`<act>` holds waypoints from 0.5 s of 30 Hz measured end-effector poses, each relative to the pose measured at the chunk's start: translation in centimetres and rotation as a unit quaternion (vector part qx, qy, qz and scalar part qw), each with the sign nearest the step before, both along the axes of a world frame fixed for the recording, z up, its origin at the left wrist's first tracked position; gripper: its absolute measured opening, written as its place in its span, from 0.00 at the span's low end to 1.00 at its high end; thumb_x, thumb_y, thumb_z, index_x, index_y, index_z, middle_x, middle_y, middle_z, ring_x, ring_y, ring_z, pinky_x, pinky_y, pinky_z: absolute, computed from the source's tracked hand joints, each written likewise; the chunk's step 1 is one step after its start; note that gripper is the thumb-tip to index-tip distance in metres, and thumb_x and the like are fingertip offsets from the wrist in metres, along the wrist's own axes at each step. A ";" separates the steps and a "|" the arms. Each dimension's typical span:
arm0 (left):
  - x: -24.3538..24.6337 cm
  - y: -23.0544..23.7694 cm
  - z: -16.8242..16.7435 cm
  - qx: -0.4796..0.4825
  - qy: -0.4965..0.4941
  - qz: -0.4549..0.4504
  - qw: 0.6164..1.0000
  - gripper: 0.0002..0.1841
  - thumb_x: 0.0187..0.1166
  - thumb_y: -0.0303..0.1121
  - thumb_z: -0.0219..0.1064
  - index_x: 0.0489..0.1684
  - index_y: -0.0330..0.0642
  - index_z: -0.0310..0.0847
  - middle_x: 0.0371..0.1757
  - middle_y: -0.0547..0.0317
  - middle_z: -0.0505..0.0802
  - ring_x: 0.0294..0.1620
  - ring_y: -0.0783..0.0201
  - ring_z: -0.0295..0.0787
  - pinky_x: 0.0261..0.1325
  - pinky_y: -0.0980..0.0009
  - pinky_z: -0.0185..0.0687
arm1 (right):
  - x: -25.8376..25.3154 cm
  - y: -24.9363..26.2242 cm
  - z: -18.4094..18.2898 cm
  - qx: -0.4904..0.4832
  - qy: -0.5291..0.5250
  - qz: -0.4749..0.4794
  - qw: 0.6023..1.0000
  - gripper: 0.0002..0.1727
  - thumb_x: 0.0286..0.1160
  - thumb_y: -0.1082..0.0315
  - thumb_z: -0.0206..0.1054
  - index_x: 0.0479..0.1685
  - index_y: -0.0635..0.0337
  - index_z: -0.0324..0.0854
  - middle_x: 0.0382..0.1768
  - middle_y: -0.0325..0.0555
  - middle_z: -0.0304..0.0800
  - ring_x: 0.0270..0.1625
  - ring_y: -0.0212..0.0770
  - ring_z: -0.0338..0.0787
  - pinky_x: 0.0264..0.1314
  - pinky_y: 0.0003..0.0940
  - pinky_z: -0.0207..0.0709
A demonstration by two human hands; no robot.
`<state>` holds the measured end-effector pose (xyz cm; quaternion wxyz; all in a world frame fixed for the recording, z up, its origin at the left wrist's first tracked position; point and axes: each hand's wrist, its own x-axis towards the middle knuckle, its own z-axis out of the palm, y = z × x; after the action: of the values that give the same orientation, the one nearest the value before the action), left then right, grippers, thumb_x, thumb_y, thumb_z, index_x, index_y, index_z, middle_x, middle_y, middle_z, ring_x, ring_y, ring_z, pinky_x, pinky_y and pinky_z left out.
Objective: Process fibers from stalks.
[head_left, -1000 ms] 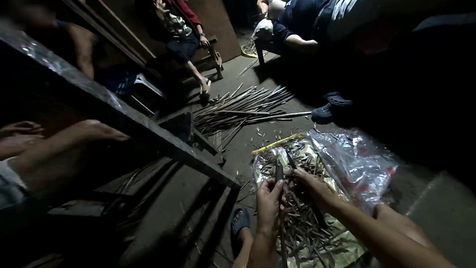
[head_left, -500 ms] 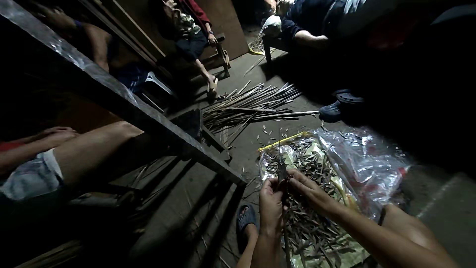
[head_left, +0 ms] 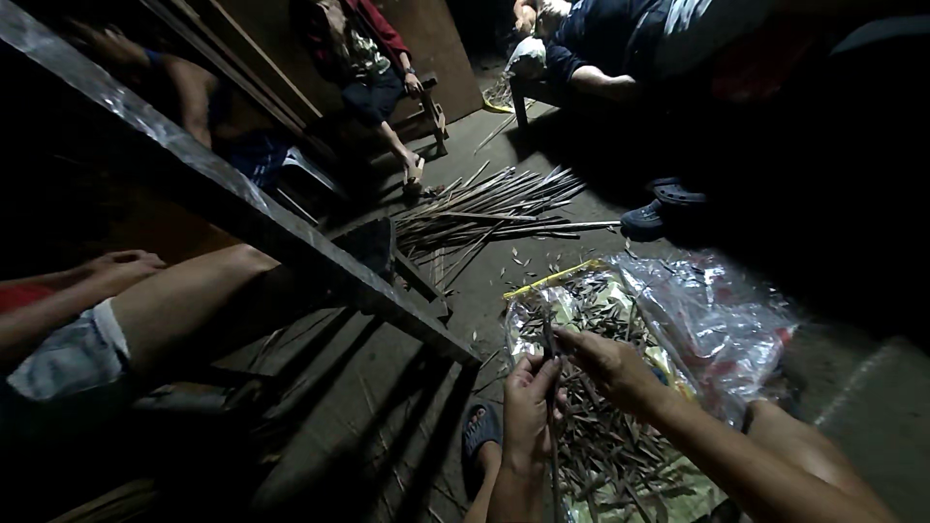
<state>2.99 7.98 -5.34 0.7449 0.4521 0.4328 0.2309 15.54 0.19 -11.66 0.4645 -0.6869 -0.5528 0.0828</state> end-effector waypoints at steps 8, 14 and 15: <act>-0.2 -0.3 -0.4 -0.002 0.028 -0.028 0.999 0.05 0.88 0.23 0.57 0.40 0.34 0.74 0.20 0.60 0.82 0.10 0.77 0.73 0.11 0.85 0.70 | 0.9 0.1 0.6 -0.092 0.031 -0.074 0.993 0.25 0.89 0.63 0.54 0.84 0.49 0.74 0.51 0.58 0.92 0.42 0.60 0.94 0.44 0.59 0.85; -0.2 -0.4 -1.0 0.056 0.073 -0.037 0.995 0.04 0.87 0.24 0.60 0.41 0.32 0.76 0.21 0.58 0.83 0.10 0.75 0.73 0.12 0.83 0.70 | 3.3 0.0 1.5 -0.175 0.142 -0.083 0.971 0.28 0.95 0.57 0.44 0.92 0.51 0.61 0.65 0.62 0.87 0.61 0.62 0.89 0.66 0.62 0.76; -0.2 -0.1 -1.1 0.081 0.089 -0.036 0.992 0.05 0.87 0.25 0.60 0.42 0.32 0.76 0.22 0.58 0.83 0.11 0.75 0.74 0.12 0.82 0.71 | 2.9 -0.1 1.6 -0.160 0.153 -0.053 0.974 0.29 0.94 0.57 0.44 0.91 0.52 0.61 0.64 0.62 0.88 0.58 0.61 0.90 0.64 0.61 0.77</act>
<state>2.81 7.88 -6.45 0.6717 0.5455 0.4609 0.1970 18.46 0.06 -10.11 0.4317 -0.7598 -0.4174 0.2494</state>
